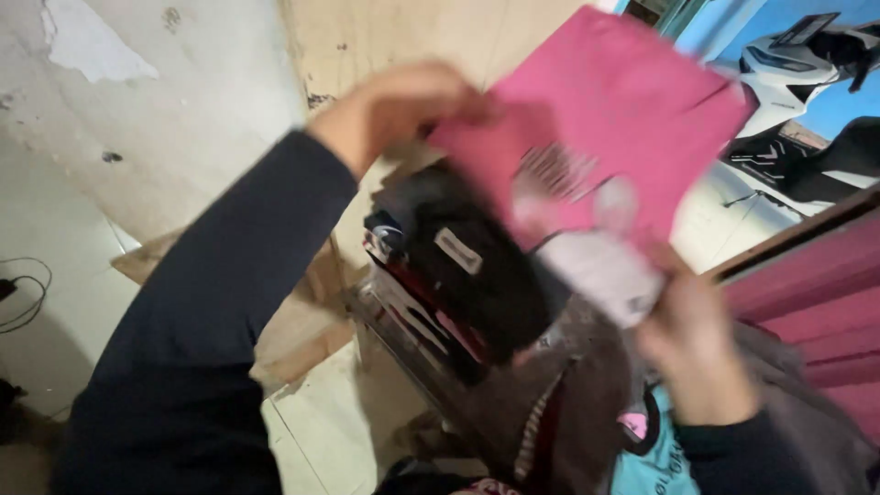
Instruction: The person folds various shirts and tops on a table, including a green floral shirt, a black shirt with celestial patterns, a black shirt with pink text, a pink shirt with a bunny graphic, a light blue shirt, and a grey hoodie. Each item is folded by hand and stacked on the table.
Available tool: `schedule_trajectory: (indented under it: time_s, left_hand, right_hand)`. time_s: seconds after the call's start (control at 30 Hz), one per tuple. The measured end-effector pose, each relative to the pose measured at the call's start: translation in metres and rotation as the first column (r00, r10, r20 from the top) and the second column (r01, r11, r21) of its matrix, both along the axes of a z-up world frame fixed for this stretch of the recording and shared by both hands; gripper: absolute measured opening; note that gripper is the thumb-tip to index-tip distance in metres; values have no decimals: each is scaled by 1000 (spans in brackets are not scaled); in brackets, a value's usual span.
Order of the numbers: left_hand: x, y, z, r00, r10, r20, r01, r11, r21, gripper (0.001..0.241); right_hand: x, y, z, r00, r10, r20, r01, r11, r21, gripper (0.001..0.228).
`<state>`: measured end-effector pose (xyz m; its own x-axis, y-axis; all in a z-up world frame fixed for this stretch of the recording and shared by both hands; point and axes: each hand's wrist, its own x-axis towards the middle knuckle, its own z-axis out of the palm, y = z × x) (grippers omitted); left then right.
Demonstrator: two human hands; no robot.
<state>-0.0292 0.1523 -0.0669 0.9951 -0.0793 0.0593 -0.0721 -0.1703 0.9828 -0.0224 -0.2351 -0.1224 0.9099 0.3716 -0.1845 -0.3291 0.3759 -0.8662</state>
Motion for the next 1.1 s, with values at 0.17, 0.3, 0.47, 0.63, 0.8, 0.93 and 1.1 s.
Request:
schedule_trajectory:
  time_s: [0.17, 0.3, 0.47, 0.63, 0.8, 0.93, 1.1]
  left_hand:
    - [-14, 65, -131, 902, 45, -428, -62, 998, -24, 36]
    - [-44, 44, -96, 905, 105, -411, -162, 981, -107, 55]
    - [-35, 60, -122, 941, 6, -339, -21, 999, -39, 79]
    - [-45, 48, -78, 857, -59, -512, 143, 982, 127, 77]
    - [52, 55, -95, 976, 35, -213, 100, 802, 589, 65]
    - [129, 37, -101, 995, -91, 51, 50, 845, 533, 68]
    - [206, 33, -122, 953, -265, 149, 168, 867, 469, 26]
  right_hand:
    - [-19, 41, -80, 971, 220, -93, -223, 974, -33, 27]
    - [-57, 54, -34, 986, 114, -125, -120, 992, -35, 33]
    - [-68, 35, -52, 970, 229, -85, -229, 973, 13, 38]
    - [-65, 31, -30, 948, 198, -251, -269, 917, -293, 47]
    - [37, -25, -59, 934, 314, 170, -19, 520, -854, 35]
    - [109, 7, -45, 599, 194, 777, 500, 667, -552, 46]
    - [134, 42, -58, 617, 330, 715, 543, 479, -690, 35]
